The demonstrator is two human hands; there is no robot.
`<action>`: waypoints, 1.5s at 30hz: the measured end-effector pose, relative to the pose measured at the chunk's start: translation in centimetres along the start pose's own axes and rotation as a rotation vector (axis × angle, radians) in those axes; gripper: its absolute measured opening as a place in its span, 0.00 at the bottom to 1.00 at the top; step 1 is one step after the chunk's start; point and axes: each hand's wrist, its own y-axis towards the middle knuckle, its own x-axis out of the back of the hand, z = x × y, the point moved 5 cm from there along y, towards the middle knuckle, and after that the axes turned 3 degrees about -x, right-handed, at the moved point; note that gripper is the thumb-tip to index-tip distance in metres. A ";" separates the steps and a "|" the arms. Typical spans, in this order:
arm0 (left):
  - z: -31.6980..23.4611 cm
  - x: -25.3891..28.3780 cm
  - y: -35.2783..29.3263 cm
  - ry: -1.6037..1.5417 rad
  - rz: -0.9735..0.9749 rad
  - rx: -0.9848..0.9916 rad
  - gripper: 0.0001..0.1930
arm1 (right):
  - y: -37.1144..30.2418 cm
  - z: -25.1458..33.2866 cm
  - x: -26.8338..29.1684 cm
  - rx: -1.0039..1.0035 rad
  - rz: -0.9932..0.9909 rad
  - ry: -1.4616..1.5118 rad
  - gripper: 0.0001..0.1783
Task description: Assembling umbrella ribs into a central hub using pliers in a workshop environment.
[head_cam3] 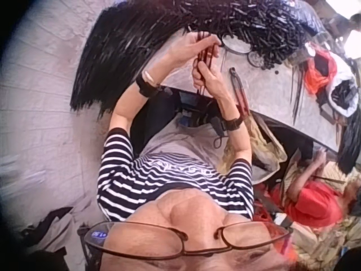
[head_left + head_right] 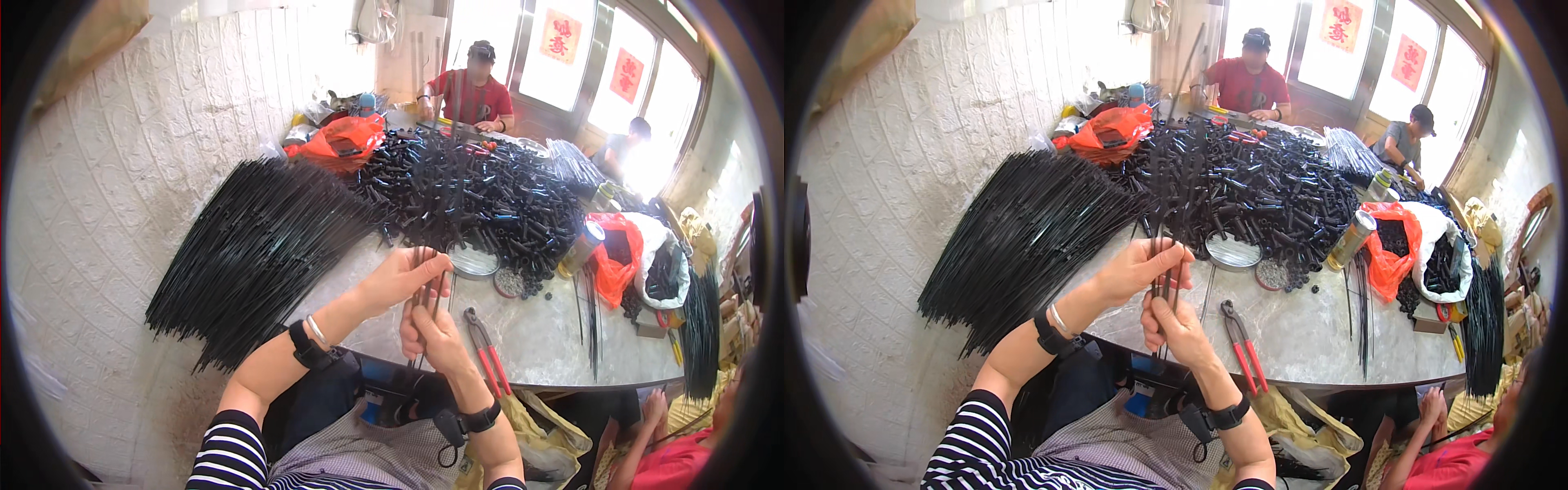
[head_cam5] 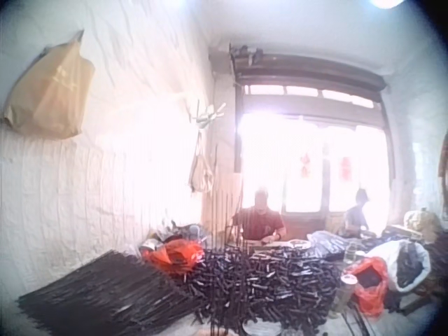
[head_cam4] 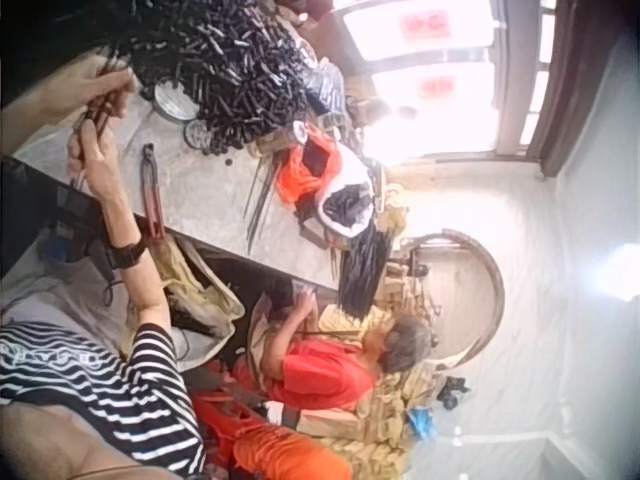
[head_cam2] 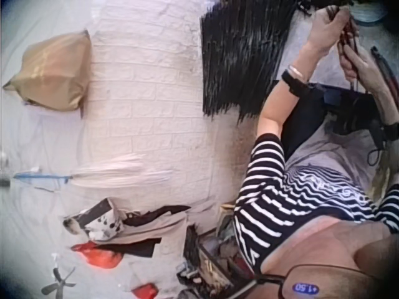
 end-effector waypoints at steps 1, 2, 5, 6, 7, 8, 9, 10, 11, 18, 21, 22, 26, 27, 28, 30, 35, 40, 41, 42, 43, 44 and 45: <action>-0.5 -0.5 -0.2 0.000 0.003 -0.002 0.18 | -0.1 -0.3 -0.5 -0.010 0.038 -0.031 0.14; -1.3 -0.7 -0.5 -0.158 -0.082 -0.005 0.18 | -0.3 -0.4 -1.1 -0.042 0.042 -0.028 0.14; -3.1 -0.9 -1.1 -0.390 -0.239 -0.013 0.18 | -0.4 -0.6 -2.5 0.008 0.093 -0.145 0.13; -3.2 -0.7 -1.0 -0.377 -0.184 -0.094 0.17 | 0.3 -0.3 -1.8 0.062 0.089 -0.384 0.12; -3.7 -0.6 -0.9 -0.363 -0.128 -0.174 0.17 | 0.9 -0.1 -1.7 0.066 0.091 -0.388 0.12; -4.4 -0.7 -0.8 -0.337 -0.155 -0.200 0.16 | 1.6 0.9 -1.5 0.179 -0.020 -0.529 0.11; -4.7 -0.6 -0.5 -0.334 -0.157 -0.203 0.16 | 2.1 1.9 -1.4 0.294 -0.133 -0.668 0.12; -5.2 -0.4 -0.2 -0.207 -0.181 -0.267 0.15 | 2.6 2.7 -2.0 0.456 -0.179 -0.578 0.15; -5.8 -0.3 -0.1 -0.083 -0.204 -0.332 0.15 | 3.1 3.0 -1.9 0.458 -0.176 -0.580 0.15; -1.0 0.9 0.3 -0.177 -0.242 -0.181 0.17 | 5.2 -0.8 2.2 0.471 -0.284 -0.580 0.11; -1.1 0.9 -0.2 -0.264 -0.206 -0.163 0.21 | 3.8 -0.2 0.8 0.300 -0.145 -0.418 0.09; -2.2 0.6 -0.5 -0.104 -0.249 -0.205 0.22 | 2.9 0.3 0.4 0.271 -0.121 -0.392 0.10; -3.8 0.8 -1.4 0.296 -0.367 -0.233 0.28 | 0.7 0.1 -0.5 0.119 -0.177 0.076 0.14; -3.7 0.7 -1.6 0.340 -0.403 -0.192 0.28 | 0.3 0.1 -0.8 0.119 -0.181 0.079 0.14; -3.5 0.8 -1.8 0.364 -0.417 -0.203 0.29 | 0.0 0.1 -1.0 0.123 -0.206 0.035 0.14; -3.5 1.2 -2.3 0.369 -0.456 -0.233 0.29 | -0.5 -0.1 -1.7 0.124 -0.240 -0.011 0.14; -4.8 1.3 -4.0 0.265 -0.733 -0.486 0.23 | -1.1 0.9 -1.0 0.208 -0.553 -0.016 0.13; -7.5 4.0 -7.5 -0.088 -0.786 -0.476 0.18 | -2.4 2.3 1.1 0.238 -0.485 -0.047 0.13; -7.4 4.1 -7.7 -0.176 -0.703 -0.357 0.18 | -2.6 2.8 0.1 0.236 -0.480 -0.043 0.13; -6.8 3.8 -7.7 -0.270 -0.617 -0.235 0.19 | -2.8 3.4 -1.0 0.248 -0.464 0.005 0.12; -6.1 3.4 -7.6 -0.254 -0.612 -0.169 0.20 | -3.1 3.7 -1.7 0.260 -0.448 0.052 0.12; -5.3 2.7 -7.4 -0.325 -0.565 -0.117 0.21 | -3.4 4.1 -2.1 0.269 -0.397 0.017 0.13; -4.3 2.0 -7.1 -0.393 -0.518 -0.066 0.21 | -3.5 3.8 -2.2 0.266 -0.395 0.014 0.13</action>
